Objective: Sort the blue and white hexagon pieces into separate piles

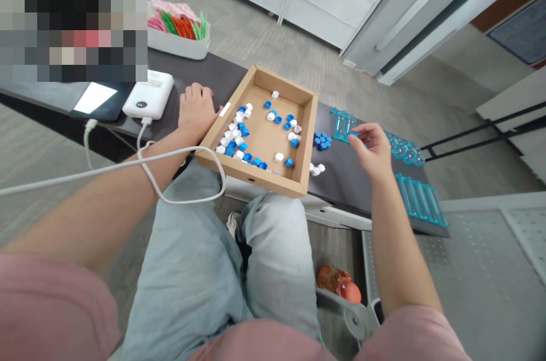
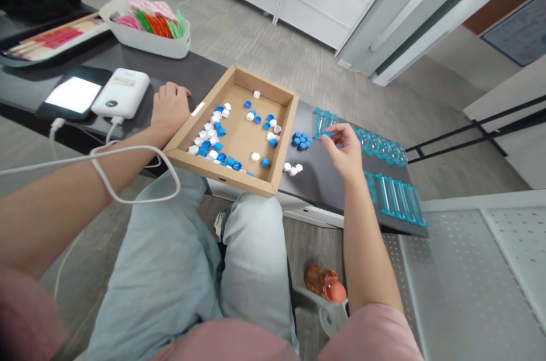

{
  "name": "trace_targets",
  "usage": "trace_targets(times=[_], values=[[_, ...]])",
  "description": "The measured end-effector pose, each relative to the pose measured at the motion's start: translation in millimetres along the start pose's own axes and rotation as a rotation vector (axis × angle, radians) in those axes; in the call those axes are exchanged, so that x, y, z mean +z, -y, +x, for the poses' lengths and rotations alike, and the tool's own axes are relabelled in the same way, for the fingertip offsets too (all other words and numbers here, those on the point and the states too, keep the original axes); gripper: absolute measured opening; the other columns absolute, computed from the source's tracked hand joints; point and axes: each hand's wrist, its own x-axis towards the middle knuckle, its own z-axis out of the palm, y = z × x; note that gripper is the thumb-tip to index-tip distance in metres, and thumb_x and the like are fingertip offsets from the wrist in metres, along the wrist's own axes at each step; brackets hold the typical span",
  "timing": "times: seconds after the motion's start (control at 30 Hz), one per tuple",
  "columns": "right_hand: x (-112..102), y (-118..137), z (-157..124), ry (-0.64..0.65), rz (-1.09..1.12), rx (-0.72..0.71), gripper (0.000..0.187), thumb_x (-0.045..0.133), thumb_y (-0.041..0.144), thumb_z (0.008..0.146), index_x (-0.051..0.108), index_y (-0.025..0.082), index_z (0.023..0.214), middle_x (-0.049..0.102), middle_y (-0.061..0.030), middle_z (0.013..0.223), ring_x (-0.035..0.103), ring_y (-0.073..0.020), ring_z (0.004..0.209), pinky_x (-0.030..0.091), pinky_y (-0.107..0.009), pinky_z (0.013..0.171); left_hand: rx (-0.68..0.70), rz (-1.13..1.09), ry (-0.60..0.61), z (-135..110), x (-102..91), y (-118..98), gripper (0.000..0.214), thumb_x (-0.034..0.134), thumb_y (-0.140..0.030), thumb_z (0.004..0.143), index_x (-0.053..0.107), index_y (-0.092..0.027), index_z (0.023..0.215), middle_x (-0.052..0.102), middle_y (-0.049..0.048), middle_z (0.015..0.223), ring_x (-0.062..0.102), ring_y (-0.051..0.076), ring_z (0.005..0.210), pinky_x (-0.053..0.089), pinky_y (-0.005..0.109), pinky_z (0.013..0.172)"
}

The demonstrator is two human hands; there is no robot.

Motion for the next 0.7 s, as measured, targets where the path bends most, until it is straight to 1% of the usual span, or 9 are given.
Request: trace_targets(times=[0.07,0.1,0.17,0.23,0.33,0.43,0.53,0.6,0.7], values=[[-6.3,-26.1,-17.6,-0.062,0.022,0.114,0.046,0.092,0.066,0.086,0.068,0.029,0.101,0.068,0.0014,0.086,0.06,-0.0186,0.072,0.054,-0.034,0.068,-0.003,0.017,0.009,-0.1,-2.0,-0.4,0.062,0.042,-0.038,0.109,0.06,-0.006,0.16,0.055,0.032,0.168,0.049,0.046,0.158,0.041,0.057,0.132],[-5.6,-36.3,-26.1,-0.067,0.026,0.167,0.048,0.091,0.067,0.084,0.067,0.029,0.099,0.069,0.0008,0.086,0.062,-0.0191,0.073,0.054,-0.034,0.069,-0.007,0.023,0.009,0.4,-2.2,-0.1,0.062,0.039,-0.036,0.11,0.06,-0.006,0.16,0.055,0.0318,0.169,0.05,0.046,0.158,0.041,0.057,0.132],[0.9,-50.6,-40.3,-0.035,0.006,0.255,0.048,0.089,0.068,0.082,0.065,0.029,0.097,0.071,0.0002,0.085,0.064,-0.0203,0.073,0.054,-0.035,0.069,-0.024,0.037,0.007,2.0,-1.4,1.1,0.062,0.032,-0.032,0.111,0.061,-0.007,0.16,0.055,0.031,0.169,0.05,0.044,0.159,0.041,0.056,0.132],[9.6,-57.9,-48.8,0.011,-0.044,0.297,0.045,0.086,0.066,0.083,0.065,0.029,0.099,0.069,0.0007,0.081,0.064,-0.0211,0.071,0.055,-0.037,0.07,-0.041,0.052,0.011,3.2,-0.7,2.4,0.064,0.028,-0.031,0.111,0.061,-0.007,0.16,0.055,0.0305,0.169,0.049,0.044,0.159,0.041,0.055,0.133],[19.5,-61.0,-52.0,0.052,-0.132,0.251,0.036,0.082,0.056,0.088,0.067,0.028,0.106,0.069,-0.0003,0.085,0.064,-0.0219,0.073,0.059,-0.04,0.076,-0.058,0.066,0.021,3.5,-1.6,3.2,0.067,0.026,-0.034,0.11,0.061,-0.007,0.16,0.055,0.0308,0.17,0.049,0.045,0.159,0.041,0.056,0.132],[24.5,-60.8,-51.6,0.067,-0.159,0.169,0.027,0.078,0.047,0.093,0.069,0.027,0.11,0.075,-0.0067,0.106,0.07,-0.0238,0.086,0.063,-0.042,0.081,-0.082,0.074,0.032,2.9,-4.4,2.0,0.069,0.024,-0.037,0.109,0.061,-0.013,0.161,0.054,0.0288,0.172,0.047,0.045,0.159,0.041,0.056,0.132],[27.1,-60.4,-52.8,0.067,-0.115,0.131,0.022,0.073,0.04,0.097,0.07,0.026,0.114,0.076,-0.011,0.124,0.075,-0.0257,0.1,0.065,-0.041,0.083,-0.122,0.083,0.039,2.4,-7.3,-0.3,0.07,0.021,-0.035,0.108,0.061,-0.017,0.162,0.053,0.0263,0.174,0.046,0.044,0.161,0.041,0.056,0.132],[27.8,-60.1,-54.3,0.076,-0.083,0.112,0.018,0.07,0.036,0.099,0.071,0.025,0.114,0.075,-0.0116,0.125,0.076,-0.026,0.103,0.065,-0.041,0.085,-0.125,0.097,0.043,2.2,-8.5,-1.7,0.07,0.021,-0.037,0.108,0.062,-0.019,0.161,0.053,0.026,0.175,0.047,0.044,0.161,0.043,0.058,0.13],[28.0,-59.0,-56.3,0.1,-0.094,0.063,0.013,0.067,0.032,0.102,0.074,0.025,0.109,0.075,-0.0111,0.121,0.075,-0.0263,0.105,0.065,-0.042,0.091,-0.121,0.136,0.047,1.4,-9.5,-3.5,0.069,0.023,-0.038,0.108,0.064,-0.02,0.161,0.055,0.0263,0.174,0.05,0.044,0.158,0.046,0.058,0.126]])
